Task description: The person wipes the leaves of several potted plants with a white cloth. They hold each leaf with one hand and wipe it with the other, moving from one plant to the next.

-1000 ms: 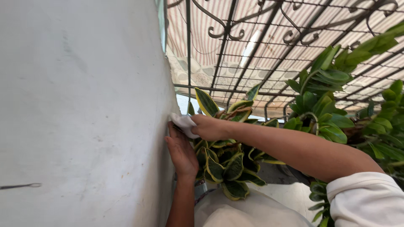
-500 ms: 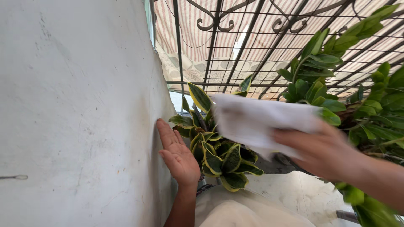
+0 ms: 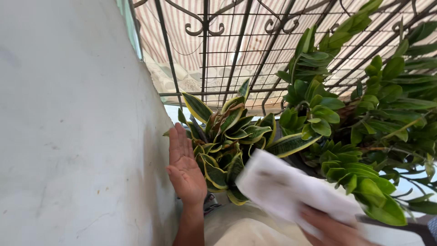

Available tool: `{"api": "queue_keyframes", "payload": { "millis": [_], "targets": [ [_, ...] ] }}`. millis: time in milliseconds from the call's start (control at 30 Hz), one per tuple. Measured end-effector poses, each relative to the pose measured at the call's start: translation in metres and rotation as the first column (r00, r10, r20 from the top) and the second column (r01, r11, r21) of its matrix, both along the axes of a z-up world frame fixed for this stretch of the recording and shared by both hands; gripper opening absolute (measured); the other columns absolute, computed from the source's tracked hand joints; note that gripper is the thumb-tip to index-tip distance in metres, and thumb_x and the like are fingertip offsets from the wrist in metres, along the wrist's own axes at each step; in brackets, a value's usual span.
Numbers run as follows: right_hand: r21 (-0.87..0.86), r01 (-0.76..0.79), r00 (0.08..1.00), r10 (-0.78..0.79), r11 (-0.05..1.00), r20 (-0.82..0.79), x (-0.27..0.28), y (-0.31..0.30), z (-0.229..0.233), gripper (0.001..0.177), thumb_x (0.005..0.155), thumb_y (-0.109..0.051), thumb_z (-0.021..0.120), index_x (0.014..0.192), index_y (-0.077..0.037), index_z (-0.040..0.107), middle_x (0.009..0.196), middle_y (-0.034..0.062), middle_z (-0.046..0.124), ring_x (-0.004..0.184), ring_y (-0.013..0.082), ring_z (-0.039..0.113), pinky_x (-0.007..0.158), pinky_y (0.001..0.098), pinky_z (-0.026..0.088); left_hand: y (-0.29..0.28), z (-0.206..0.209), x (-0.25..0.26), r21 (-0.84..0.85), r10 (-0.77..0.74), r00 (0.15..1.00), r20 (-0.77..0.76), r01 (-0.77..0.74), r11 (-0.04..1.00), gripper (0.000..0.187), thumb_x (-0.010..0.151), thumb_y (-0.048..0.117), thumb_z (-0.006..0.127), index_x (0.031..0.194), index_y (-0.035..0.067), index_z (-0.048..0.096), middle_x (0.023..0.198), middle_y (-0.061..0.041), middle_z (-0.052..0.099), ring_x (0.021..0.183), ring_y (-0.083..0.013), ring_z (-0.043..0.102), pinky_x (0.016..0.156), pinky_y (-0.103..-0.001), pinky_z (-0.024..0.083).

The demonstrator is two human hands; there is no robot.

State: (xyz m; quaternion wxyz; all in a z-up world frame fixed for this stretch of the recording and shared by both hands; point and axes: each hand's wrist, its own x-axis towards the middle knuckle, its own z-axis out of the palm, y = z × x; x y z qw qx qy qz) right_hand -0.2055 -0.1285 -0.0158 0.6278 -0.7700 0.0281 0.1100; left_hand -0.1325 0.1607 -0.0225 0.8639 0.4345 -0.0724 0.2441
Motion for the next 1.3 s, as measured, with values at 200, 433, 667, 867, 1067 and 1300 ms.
{"api": "queue_keyframes", "payload": {
  "millis": [200, 433, 667, 867, 1067, 1300],
  "targets": [
    [-0.235, -0.460, 0.747, 0.516, 0.856, 0.419, 0.049, 0.051, -0.003, 0.083, 0.082, 0.001, 0.065, 0.159, 0.002, 0.032, 0.167, 0.0238, 0.034, 0.154, 0.0313, 0.036, 0.123, 0.0405, 0.029, -0.019, -0.010, -0.016, -0.118, -0.072, 0.997, 0.009, 0.073, 0.990, 0.099, 0.103, 0.070, 0.039, 0.165, -0.004, 0.019, 0.173, -0.023, 0.024, 0.161, -0.0331, 0.025, 0.132, -0.045, 0.015],
    [-0.550, -0.454, 0.455, 0.713, 0.701, 0.534, 0.062, 0.087, -0.018, 0.092, 0.078, -0.004, 0.076, 0.159, 0.004, 0.034, 0.169, 0.0296, 0.030, 0.155, 0.0404, 0.041, 0.123, 0.0444, 0.041, -0.044, -0.001, -0.024, -0.056, 0.072, 0.997, -0.033, -0.074, 0.996, 0.099, 0.103, 0.069, 0.043, 0.163, -0.006, 0.022, 0.171, -0.026, 0.028, 0.159, -0.0347, 0.030, 0.129, -0.045, 0.022],
    [-0.294, -0.655, 0.612, 0.717, 0.696, 0.333, 0.048, 0.061, 0.029, 0.075, 0.086, 0.003, 0.063, 0.158, 0.001, 0.041, 0.168, 0.0256, 0.040, 0.146, 0.0360, 0.050, 0.116, 0.0420, 0.045, -0.050, 0.018, -0.020, 0.140, 0.184, 0.978, -0.102, -0.169, 0.976, 0.095, 0.099, 0.056, 0.058, 0.161, -0.006, 0.022, 0.169, -0.027, 0.027, 0.159, -0.0341, 0.026, 0.129, -0.046, 0.019],
    [0.030, -0.665, 0.700, 0.610, 0.746, 0.371, -0.005, -0.030, 0.060, 0.049, 0.105, -0.004, 0.056, 0.154, 0.001, 0.052, 0.151, 0.0219, 0.060, 0.144, 0.0329, 0.059, 0.122, 0.0403, 0.044, -0.086, 0.036, -0.046, 0.183, 0.321, 0.947, 0.012, -0.318, 0.930, 0.084, 0.112, 0.055, 0.048, 0.166, -0.001, 0.016, 0.177, -0.023, 0.013, 0.168, -0.0302, 0.014, 0.138, -0.043, 0.012],
    [0.784, -0.106, 0.982, -0.057, 0.611, 0.178, -0.077, -0.116, 0.116, 0.051, 0.094, 0.007, 0.059, 0.144, 0.011, 0.053, 0.138, 0.0333, 0.062, 0.129, 0.0468, 0.059, 0.109, 0.0598, 0.044, -0.134, 0.036, -0.048, 0.050, 0.256, 0.941, 0.222, -0.273, 0.961, 0.089, 0.109, 0.059, 0.046, 0.169, 0.007, 0.006, 0.179, -0.023, 0.006, 0.169, -0.0326, 0.008, 0.138, -0.045, 0.013],
    [0.966, -0.005, 0.915, -0.389, 0.257, 0.108, -0.024, -0.142, 0.188, 0.059, 0.093, 0.007, 0.053, 0.152, 0.008, 0.046, 0.151, 0.0298, 0.053, 0.136, 0.0456, 0.051, 0.110, 0.0651, 0.035, -0.203, 0.053, -0.058, -0.076, 0.234, 0.955, 0.181, -0.223, 0.972, 0.092, 0.109, 0.060, 0.045, 0.170, 0.010, -0.002, 0.179, -0.022, 0.001, 0.169, -0.0305, 0.005, 0.138, -0.045, 0.011]
  ]
}}
